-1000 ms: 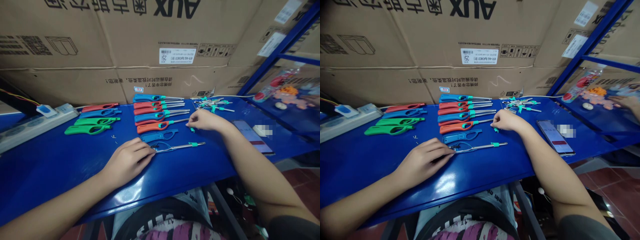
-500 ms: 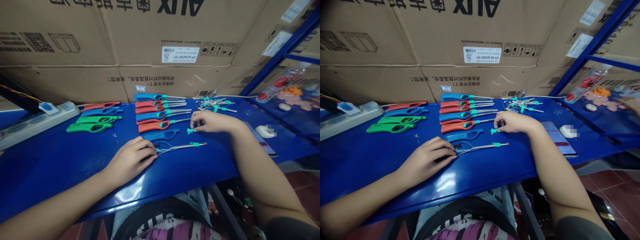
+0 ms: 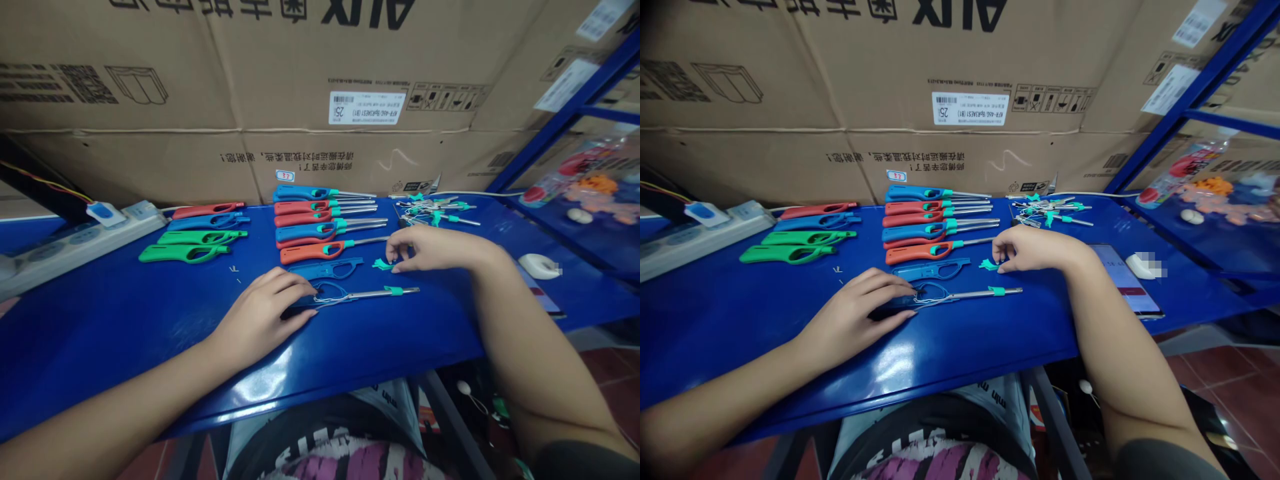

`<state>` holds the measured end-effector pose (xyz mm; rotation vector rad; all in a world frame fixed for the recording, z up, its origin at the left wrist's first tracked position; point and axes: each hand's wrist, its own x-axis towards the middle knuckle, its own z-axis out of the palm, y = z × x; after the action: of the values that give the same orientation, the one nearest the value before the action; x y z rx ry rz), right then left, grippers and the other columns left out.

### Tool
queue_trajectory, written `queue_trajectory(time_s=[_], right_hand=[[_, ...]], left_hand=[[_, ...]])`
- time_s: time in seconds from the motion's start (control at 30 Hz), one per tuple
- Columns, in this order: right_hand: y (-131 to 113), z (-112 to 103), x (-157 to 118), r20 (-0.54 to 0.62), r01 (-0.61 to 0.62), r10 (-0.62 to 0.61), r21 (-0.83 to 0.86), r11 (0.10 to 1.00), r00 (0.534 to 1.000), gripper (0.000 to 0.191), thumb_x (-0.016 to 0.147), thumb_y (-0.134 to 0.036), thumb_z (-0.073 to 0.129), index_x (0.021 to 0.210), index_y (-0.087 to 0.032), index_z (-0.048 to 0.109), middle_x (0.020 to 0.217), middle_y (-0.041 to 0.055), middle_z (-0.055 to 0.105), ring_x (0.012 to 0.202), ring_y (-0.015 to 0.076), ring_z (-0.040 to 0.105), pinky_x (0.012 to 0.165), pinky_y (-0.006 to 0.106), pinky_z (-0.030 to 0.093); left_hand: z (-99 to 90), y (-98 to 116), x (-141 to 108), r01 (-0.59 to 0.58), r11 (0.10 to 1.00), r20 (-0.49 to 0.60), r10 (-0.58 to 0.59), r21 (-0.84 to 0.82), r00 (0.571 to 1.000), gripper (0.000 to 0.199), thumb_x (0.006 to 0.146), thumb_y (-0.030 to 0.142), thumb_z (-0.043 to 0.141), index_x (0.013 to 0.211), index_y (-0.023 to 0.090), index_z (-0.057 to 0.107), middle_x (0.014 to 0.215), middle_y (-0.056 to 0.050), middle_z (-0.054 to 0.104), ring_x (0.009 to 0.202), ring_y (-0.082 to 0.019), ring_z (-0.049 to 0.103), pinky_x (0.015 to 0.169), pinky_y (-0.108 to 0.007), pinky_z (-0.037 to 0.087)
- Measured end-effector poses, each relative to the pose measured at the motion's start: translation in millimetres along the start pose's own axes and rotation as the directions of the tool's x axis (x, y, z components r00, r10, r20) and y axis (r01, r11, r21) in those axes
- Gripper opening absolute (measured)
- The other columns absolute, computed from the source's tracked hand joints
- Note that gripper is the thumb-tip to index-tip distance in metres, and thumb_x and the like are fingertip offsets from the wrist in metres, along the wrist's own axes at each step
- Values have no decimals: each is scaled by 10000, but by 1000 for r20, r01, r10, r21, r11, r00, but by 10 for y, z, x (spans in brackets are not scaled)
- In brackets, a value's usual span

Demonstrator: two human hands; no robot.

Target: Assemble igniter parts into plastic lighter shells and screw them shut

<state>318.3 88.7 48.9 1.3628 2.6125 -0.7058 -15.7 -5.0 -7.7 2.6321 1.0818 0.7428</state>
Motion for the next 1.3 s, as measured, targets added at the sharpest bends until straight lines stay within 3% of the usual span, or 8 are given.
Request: queue_trajectory(time_s=[0.17, 0.4, 0.63, 0.83, 1.13, 1.3], right_hand=[[-35, 45, 39, -14, 71, -71, 43, 997, 997, 240, 862, -402, 624, 833, -171, 685, 809, 39, 693, 716, 160, 598, 663, 278, 424], [-314, 87, 26, -194, 191, -154, 190, 963, 969, 253, 875, -403, 649, 895, -159, 716, 739, 18, 704, 617, 125, 589, 604, 248, 432], [-583, 376, 149, -218, 432, -402, 115, 894, 889, 128, 934, -244, 611, 896, -168, 706, 869, 33, 711, 762, 128, 625, 695, 241, 447], [-698, 544, 196, -217, 432, -427, -27, 902, 878, 112, 980, -230, 548, 958, -190, 650, 950, 29, 659, 804, 139, 593, 704, 261, 413], [-704, 527, 167, -153, 417, -431, -115, 902, 889, 176, 1018, -255, 477, 958, -192, 629, 933, 21, 639, 789, 145, 597, 698, 275, 412], [-735, 565, 181, -150, 437, -463, -177, 882, 874, 199, 1027, -267, 463, 966, -192, 637, 926, 30, 638, 756, 149, 593, 665, 278, 402]], left_hand=[[21, -11, -11, 18, 1000, 6, -18, 1, 1000, 234, 938, 285, 678, 1158, 205, 664, 1120, -59, 714, 1044, -236, 618, 931, -406, 518], [44, -19, -43, 38, 999, 24, -38, 1, 999, 259, 947, 297, 666, 1182, 188, 662, 1120, -78, 716, 1055, -245, 631, 944, -432, 524], [47, -10, -41, 33, 999, 16, -33, 2, 999, 262, 947, 271, 661, 1184, 159, 660, 1100, -94, 711, 1051, -250, 638, 946, -428, 543], [54, 20, -41, 57, 998, 14, -56, -35, 998, 230, 938, 263, 675, 1138, 151, 659, 1077, -90, 693, 1037, -240, 629, 930, -397, 552], [78, 28, -58, 102, 989, 31, -99, -103, 995, 228, 935, 270, 681, 1121, 140, 658, 1071, -89, 662, 1028, -236, 599, 928, -402, 538], [79, 56, -54, 190, 967, 50, -184, -169, 982, 217, 926, 259, 694, 1120, 169, 661, 1088, -74, 656, 1048, -231, 610, 943, -405, 532]])
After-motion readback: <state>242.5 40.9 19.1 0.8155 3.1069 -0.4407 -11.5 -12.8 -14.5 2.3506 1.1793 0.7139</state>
